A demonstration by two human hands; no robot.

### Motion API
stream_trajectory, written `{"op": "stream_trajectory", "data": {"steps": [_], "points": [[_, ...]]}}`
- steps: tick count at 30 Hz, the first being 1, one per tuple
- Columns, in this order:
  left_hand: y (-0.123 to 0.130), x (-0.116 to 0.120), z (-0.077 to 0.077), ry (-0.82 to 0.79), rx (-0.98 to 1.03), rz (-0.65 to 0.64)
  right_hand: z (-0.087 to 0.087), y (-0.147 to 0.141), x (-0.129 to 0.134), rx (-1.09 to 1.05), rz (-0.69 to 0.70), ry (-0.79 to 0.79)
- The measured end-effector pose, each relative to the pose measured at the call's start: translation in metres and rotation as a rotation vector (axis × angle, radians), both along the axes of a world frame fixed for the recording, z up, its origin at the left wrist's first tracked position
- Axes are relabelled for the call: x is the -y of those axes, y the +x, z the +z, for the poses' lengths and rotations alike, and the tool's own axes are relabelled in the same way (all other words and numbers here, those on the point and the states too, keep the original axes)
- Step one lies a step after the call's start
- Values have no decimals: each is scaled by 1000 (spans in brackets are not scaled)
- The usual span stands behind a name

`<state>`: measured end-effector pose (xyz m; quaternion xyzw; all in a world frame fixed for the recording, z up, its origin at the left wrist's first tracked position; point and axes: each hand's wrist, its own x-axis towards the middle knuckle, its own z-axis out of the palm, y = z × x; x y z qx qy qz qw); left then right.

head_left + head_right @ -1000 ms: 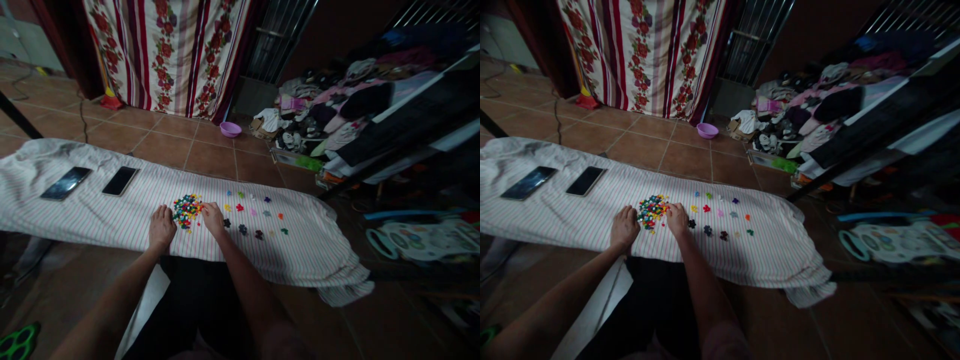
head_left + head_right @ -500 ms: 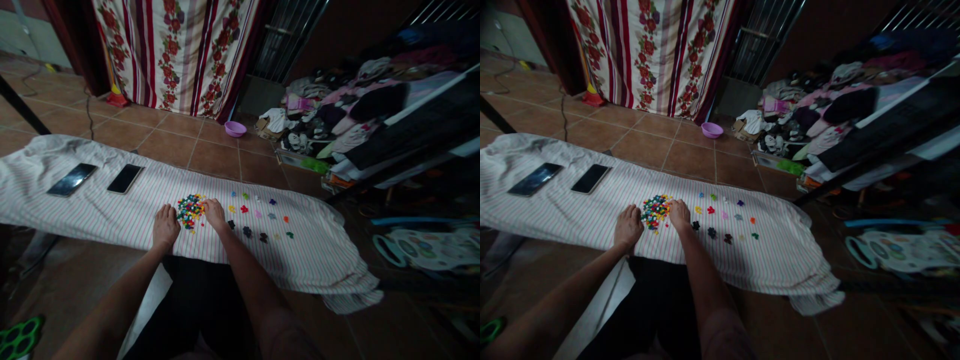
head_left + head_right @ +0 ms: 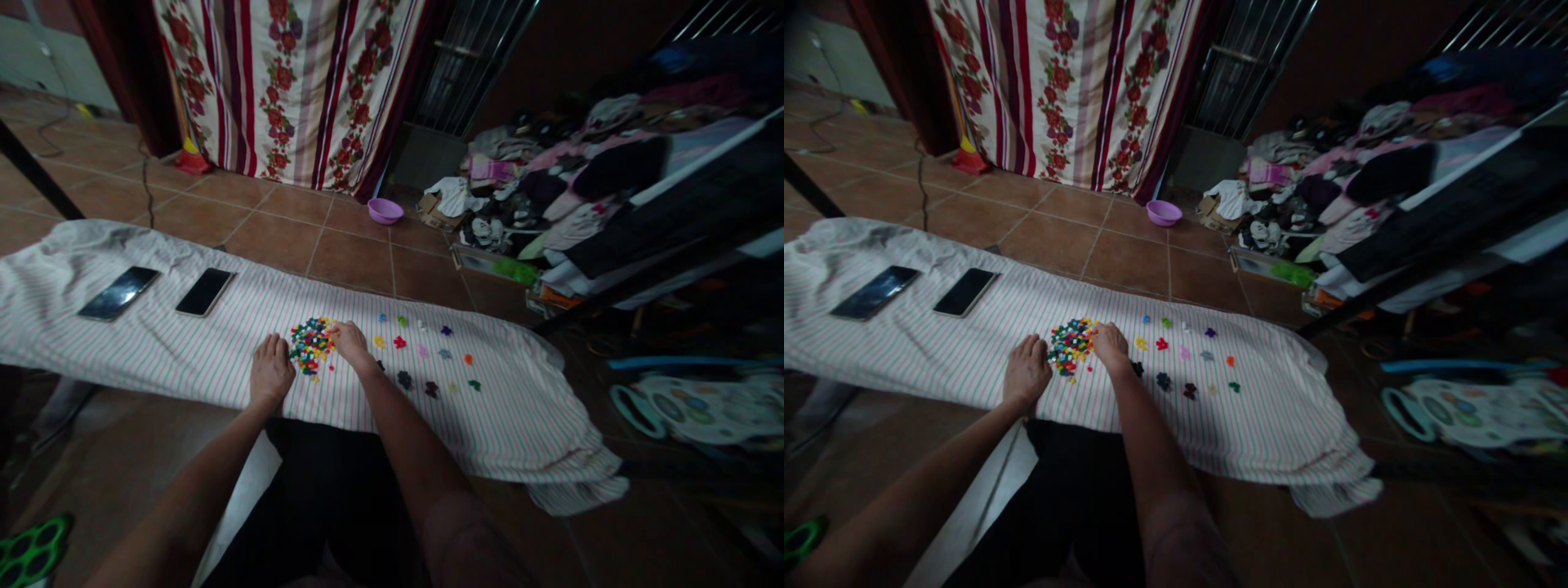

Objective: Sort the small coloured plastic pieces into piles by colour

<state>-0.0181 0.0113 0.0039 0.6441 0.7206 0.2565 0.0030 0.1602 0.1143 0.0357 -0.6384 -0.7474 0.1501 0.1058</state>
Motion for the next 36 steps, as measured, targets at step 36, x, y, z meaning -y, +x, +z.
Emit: {"op": "stream_trajectory", "data": {"steps": [36], "points": [[-2,0,-1,19,-92,-10,-15,90,14,-531,-221,140]]}}
